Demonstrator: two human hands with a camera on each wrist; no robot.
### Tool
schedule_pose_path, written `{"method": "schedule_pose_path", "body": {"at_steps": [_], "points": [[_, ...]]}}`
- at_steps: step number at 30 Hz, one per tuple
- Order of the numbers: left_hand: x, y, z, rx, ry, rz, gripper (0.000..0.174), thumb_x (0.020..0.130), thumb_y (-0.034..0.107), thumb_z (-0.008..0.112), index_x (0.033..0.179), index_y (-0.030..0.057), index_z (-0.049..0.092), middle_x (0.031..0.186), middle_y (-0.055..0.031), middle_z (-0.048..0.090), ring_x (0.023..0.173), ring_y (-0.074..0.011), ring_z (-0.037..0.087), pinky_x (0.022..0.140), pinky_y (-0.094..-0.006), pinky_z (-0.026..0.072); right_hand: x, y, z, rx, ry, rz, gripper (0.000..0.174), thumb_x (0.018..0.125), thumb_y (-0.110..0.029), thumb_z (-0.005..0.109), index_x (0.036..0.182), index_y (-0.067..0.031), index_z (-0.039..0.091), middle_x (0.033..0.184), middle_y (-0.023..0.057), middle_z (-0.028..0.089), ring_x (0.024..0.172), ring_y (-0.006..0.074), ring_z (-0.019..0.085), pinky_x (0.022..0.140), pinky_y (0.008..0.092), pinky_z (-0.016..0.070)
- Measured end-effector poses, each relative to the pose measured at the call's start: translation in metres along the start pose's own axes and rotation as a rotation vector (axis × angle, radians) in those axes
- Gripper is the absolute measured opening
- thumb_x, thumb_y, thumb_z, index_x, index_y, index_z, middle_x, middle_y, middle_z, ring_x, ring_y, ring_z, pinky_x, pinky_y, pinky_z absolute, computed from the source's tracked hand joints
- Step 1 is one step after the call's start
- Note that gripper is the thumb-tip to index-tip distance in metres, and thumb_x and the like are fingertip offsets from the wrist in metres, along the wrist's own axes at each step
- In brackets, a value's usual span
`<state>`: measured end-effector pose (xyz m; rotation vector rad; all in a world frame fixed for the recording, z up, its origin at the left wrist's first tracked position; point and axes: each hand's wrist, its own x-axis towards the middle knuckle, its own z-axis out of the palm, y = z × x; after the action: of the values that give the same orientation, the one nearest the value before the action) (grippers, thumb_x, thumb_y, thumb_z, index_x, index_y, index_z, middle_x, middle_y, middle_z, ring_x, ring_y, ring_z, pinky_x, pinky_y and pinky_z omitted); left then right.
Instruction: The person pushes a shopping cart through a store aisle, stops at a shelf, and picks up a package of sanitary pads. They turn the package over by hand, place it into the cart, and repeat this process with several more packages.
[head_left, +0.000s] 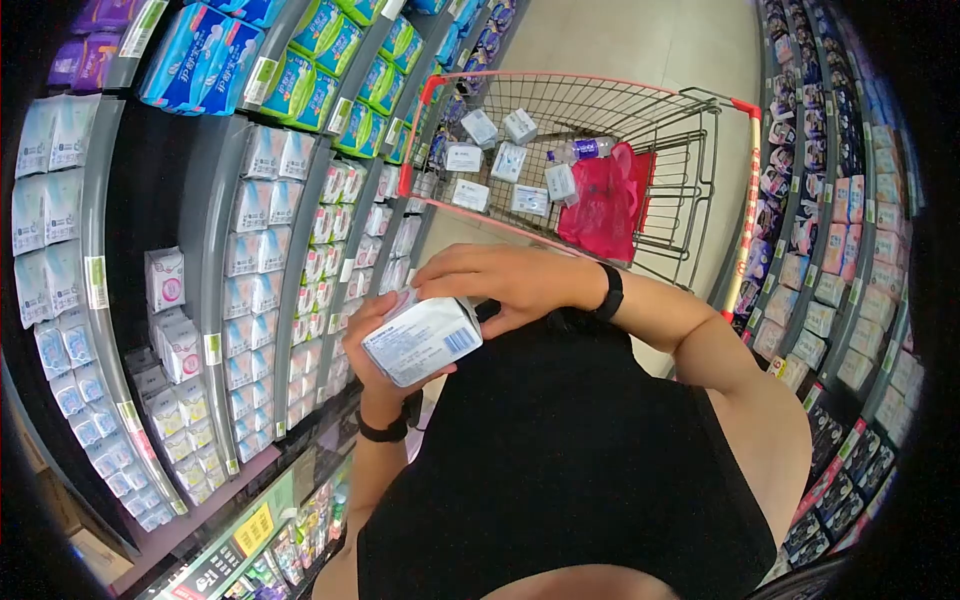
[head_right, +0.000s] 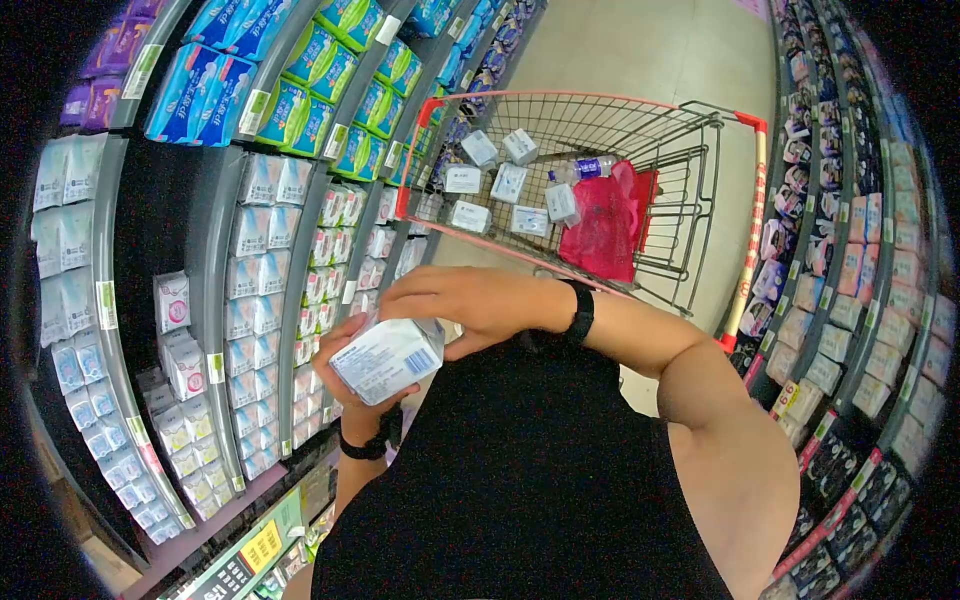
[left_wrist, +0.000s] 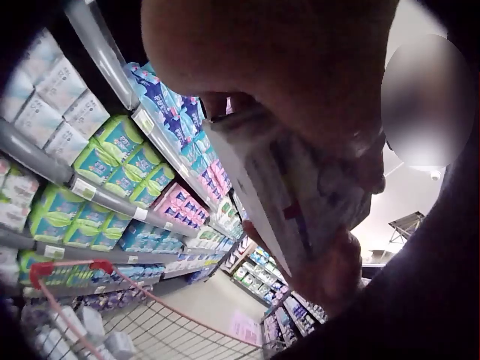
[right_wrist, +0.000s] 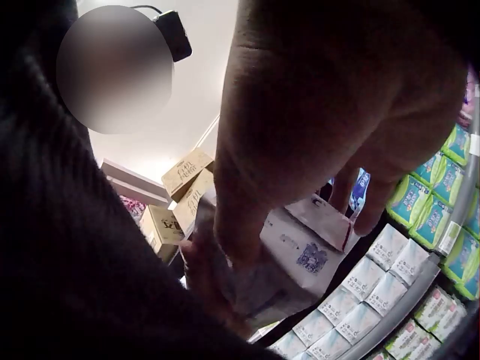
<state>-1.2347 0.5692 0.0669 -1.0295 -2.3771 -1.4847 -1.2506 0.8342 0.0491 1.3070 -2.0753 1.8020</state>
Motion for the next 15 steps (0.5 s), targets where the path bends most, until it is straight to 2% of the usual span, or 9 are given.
{"method": "schedule_pose_path", "body": {"at_steps": [1,4,7,10,11,13,14,15], "points": [[-0.002,0.0,0.0,-0.006,-0.002,0.001,0.105,0.056,0.046,0.098,0.13,0.004,0.037,0.126,-0.0209,0.054,0.118,-0.032,0.056,0.099,-0.0454,0.0473,0.0,0.001,0.0,0.017,0.002,-0.002,0.074,0.072,-0.017,0.083,0.137,-0.0052,0.05,0.136,0.017,0.052,0.124,0.0375,0.052,0.104,0.0459,0.0435],[-0.006,0.008,-0.013,0.021,-0.147,-0.176,0.112,0.059,0.048,0.096,0.137,0.0018,0.029,0.126,-0.022,0.053,0.122,-0.0342,0.055,0.104,-0.0456,0.0471,-0.01,0.002,-0.003,0.305,0.025,0.141,0.077,0.071,-0.018,0.083,0.138,-0.0073,0.046,0.134,0.0152,0.053,0.124,0.0284,0.054,0.1,0.0425,0.0498],[-0.007,0.015,-0.019,0.254,-0.162,-0.023,0.121,0.061,0.043,0.096,0.147,0.004,0.021,0.132,-0.0229,0.049,0.127,-0.0376,0.051,0.107,-0.048,0.0436,-0.017,-0.01,-0.015,0.53,0.053,0.443,0.078,0.076,-0.024,0.083,0.14,-0.0065,0.043,0.127,0.0095,0.052,0.117,0.0199,0.055,0.092,0.0352,0.0507],[0.008,0.019,-0.012,0.465,-0.091,0.265,0.127,0.062,0.039,0.096,0.154,0.0088,0.015,0.139,-0.0243,0.045,0.13,-0.0411,0.049,0.11,-0.0497,0.041,-0.022,-0.006,-0.019,0.546,0.067,0.562,0.082,0.076,-0.034,0.083,0.141,-0.0067,0.041,0.121,0.0074,0.051,0.109,0.0151,0.056,0.08,0.0304,0.0529],[0.008,0.018,-0.011,0.527,-0.084,0.238,0.125,0.062,0.037,0.096,0.154,0.0127,0.016,0.143,-0.0265,0.043,0.13,-0.0431,0.048,0.109,-0.05,0.0406,-0.022,-0.009,-0.02,0.488,0.027,0.604,0.074,0.084,-0.039,0.076,0.139,-0.0061,0.041,0.118,0.0086,0.051,0.103,0.0136,0.057,0.074,0.0289,0.0528],[0.014,0.018,-0.015,0.498,-0.172,0.267,0.126,0.062,0.034,0.096,0.155,0.0134,0.014,0.143,-0.0281,0.042,0.131,-0.0429,0.047,0.108,-0.0499,0.0411,-0.021,-0.001,-0.008,0.536,0.069,0.597,0.064,0.091,-0.041,0.068,0.137,-0.0049,0.042,0.109,0.0096,0.055,0.092,0.0135,0.061,0.067,0.0278,0.0535],[0.017,0.018,-0.016,0.482,-0.217,0.283,0.126,0.062,0.032,0.096,0.155,0.0137,0.013,0.143,-0.0288,0.042,0.131,-0.0428,0.046,0.107,-0.0499,0.0413,-0.021,0.001,-0.007,0.66,0.04,0.66,0.057,0.097,-0.043,0.059,0.136,-0.0034,0.043,0.099,0.0103,0.059,0.08,0.0148,0.064,0.062,0.0277,0.0541],[0.019,0.016,-0.011,0.361,-0.177,0.267,0.107,0.069,0.032,0.09,0.151,0.0087,0.025,0.139,-0.0281,0.045,0.129,-0.0415,0.047,0.106,-0.0494,0.0403,-0.019,0.0,-0.007,0.778,0.016,0.728,0.053,0.103,-0.045,0.049,0.134,-0.0019,0.044,0.089,0.011,0.063,0.068,0.0161,0.067,0.056,0.0275,0.0547]]}}
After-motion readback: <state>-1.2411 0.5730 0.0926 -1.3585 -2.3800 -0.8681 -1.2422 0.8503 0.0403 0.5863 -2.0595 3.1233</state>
